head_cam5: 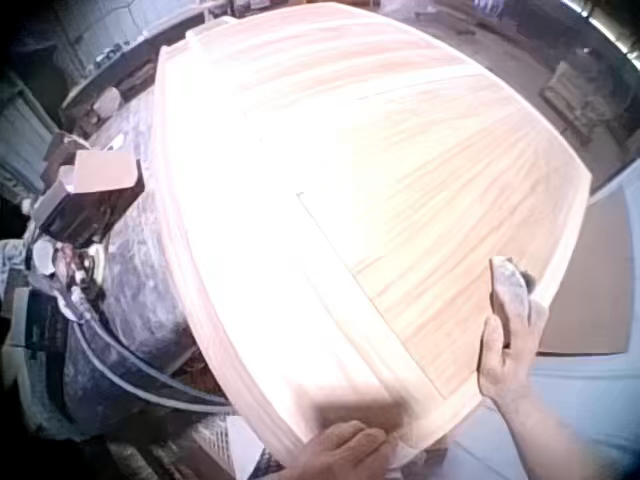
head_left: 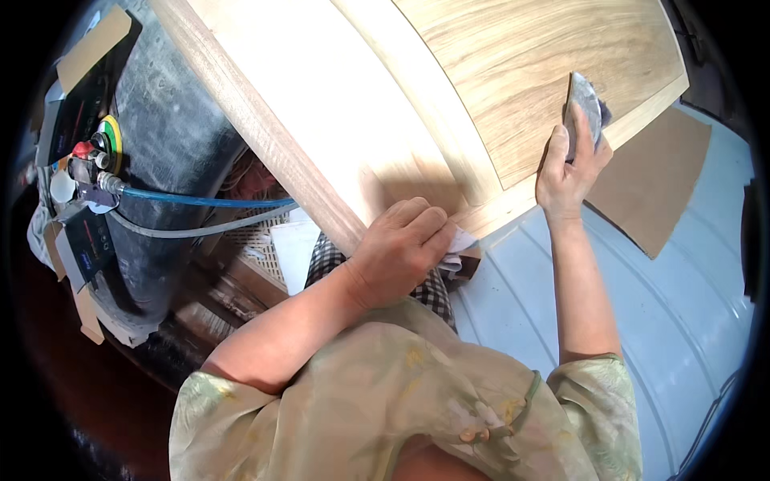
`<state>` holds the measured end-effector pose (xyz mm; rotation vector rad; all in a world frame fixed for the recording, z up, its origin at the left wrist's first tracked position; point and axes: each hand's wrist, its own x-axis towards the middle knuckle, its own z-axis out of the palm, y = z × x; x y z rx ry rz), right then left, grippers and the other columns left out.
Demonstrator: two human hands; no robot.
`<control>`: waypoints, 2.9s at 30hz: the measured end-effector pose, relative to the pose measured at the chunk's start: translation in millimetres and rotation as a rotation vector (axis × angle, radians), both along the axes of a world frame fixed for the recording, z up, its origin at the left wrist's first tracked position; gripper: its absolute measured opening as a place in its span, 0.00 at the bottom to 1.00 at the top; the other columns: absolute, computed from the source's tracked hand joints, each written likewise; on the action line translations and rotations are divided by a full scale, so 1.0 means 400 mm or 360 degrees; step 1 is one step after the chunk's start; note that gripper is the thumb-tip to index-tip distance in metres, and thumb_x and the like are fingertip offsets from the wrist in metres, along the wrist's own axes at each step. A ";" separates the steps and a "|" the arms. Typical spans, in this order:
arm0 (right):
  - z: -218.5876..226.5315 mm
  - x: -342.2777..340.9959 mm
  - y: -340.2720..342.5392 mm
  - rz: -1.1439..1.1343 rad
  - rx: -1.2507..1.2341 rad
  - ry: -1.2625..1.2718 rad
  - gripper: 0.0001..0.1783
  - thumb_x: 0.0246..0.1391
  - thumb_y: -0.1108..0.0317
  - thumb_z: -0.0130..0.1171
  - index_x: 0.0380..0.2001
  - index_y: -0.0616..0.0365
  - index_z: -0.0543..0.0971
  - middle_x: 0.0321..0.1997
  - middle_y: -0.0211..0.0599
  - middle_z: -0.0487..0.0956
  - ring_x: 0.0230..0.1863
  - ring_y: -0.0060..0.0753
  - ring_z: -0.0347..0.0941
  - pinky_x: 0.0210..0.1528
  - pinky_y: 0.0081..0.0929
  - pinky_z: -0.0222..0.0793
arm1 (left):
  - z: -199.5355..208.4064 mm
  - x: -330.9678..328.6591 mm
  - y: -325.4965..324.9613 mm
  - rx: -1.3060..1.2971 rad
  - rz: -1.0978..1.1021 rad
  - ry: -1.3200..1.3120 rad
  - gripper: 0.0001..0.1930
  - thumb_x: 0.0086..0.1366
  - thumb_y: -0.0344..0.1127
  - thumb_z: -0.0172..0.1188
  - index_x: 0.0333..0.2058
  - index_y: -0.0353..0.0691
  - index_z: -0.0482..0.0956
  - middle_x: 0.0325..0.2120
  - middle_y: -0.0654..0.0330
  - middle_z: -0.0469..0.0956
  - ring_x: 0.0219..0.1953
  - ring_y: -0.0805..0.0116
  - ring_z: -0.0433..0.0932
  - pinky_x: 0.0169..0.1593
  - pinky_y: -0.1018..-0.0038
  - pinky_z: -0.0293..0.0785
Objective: The person sands a wooden furniture panel using sandpaper and a power sander, and wipes the surface with a cloth.
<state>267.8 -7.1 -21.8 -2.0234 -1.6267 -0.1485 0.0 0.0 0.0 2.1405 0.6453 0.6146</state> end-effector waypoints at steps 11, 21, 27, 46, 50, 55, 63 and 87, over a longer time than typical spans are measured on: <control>0.006 0.000 0.014 -0.0018 -0.0051 -0.0098 0.23 0.57 0.69 0.55 0.57 0.55 0.76 0.57 0.51 0.74 0.57 0.52 0.61 0.62 0.44 0.56 | -0.018 0.038 0.020 0.0119 0.0005 -0.0140 0.11 0.49 0.27 0.57 0.34 0.32 0.77 0.29 0.58 0.72 0.33 0.59 0.74 0.37 0.67 0.73; 0.003 -0.001 0.010 -0.0025 -0.0029 -0.0101 0.23 0.56 0.69 0.56 0.56 0.53 0.76 0.55 0.50 0.74 0.56 0.52 0.62 0.61 0.45 0.57 | -0.015 0.060 0.010 -0.0042 0.0053 -0.0157 0.08 0.47 0.28 0.57 0.29 0.33 0.76 0.27 0.58 0.70 0.31 0.58 0.73 0.35 0.64 0.73; 0.002 0.002 0.006 -0.0059 -0.0041 -0.0127 0.23 0.54 0.69 0.57 0.56 0.52 0.76 0.55 0.51 0.73 0.56 0.53 0.62 0.61 0.45 0.58 | -0.024 -0.008 -0.037 0.0266 0.0115 -0.0066 0.08 0.51 0.29 0.57 0.31 0.33 0.76 0.28 0.58 0.70 0.33 0.60 0.72 0.35 0.64 0.72; 0.004 -0.012 0.012 -0.0116 -0.0040 -0.0078 0.24 0.54 0.68 0.56 0.57 0.47 0.75 0.55 0.47 0.73 0.56 0.53 0.61 0.61 0.46 0.58 | 0.004 0.074 0.015 0.0351 -0.0003 0.0037 0.06 0.49 0.28 0.58 0.26 0.39 0.70 0.27 0.57 0.68 0.32 0.58 0.71 0.35 0.67 0.71; 0.007 -0.010 0.006 -0.0097 -0.0057 -0.0088 0.25 0.53 0.69 0.56 0.57 0.46 0.75 0.55 0.46 0.73 0.56 0.53 0.62 0.61 0.47 0.58 | 0.004 0.064 -0.005 0.0349 0.0049 0.0111 0.07 0.49 0.28 0.59 0.25 0.40 0.70 0.26 0.58 0.67 0.30 0.59 0.71 0.35 0.67 0.71; 0.008 -0.012 0.021 -0.0073 0.0032 -0.0055 0.23 0.53 0.69 0.57 0.55 0.47 0.77 0.55 0.45 0.74 0.54 0.53 0.62 0.60 0.47 0.57 | 0.020 0.081 0.021 0.0411 -0.0040 0.0123 0.06 0.49 0.27 0.57 0.28 0.38 0.71 0.27 0.56 0.69 0.32 0.57 0.72 0.37 0.66 0.72; 0.011 0.001 0.010 -0.0134 -0.0110 -0.0249 0.21 0.55 0.65 0.59 0.53 0.42 0.78 0.54 0.43 0.73 0.53 0.51 0.63 0.58 0.47 0.60 | 0.076 0.010 -0.012 -0.0001 0.0012 0.0164 0.10 0.47 0.23 0.60 0.32 0.36 0.81 0.44 0.52 0.76 0.48 0.51 0.74 0.51 0.62 0.74; -0.023 0.032 0.008 -0.0080 -0.0128 -0.0283 0.20 0.62 0.66 0.53 0.58 0.47 0.74 0.54 0.51 0.73 0.55 0.55 0.62 0.59 0.48 0.59 | 0.062 0.048 -0.056 -0.0067 -0.0056 0.0564 0.13 0.45 0.27 0.59 0.32 0.31 0.82 0.51 0.50 0.73 0.53 0.52 0.72 0.53 0.63 0.74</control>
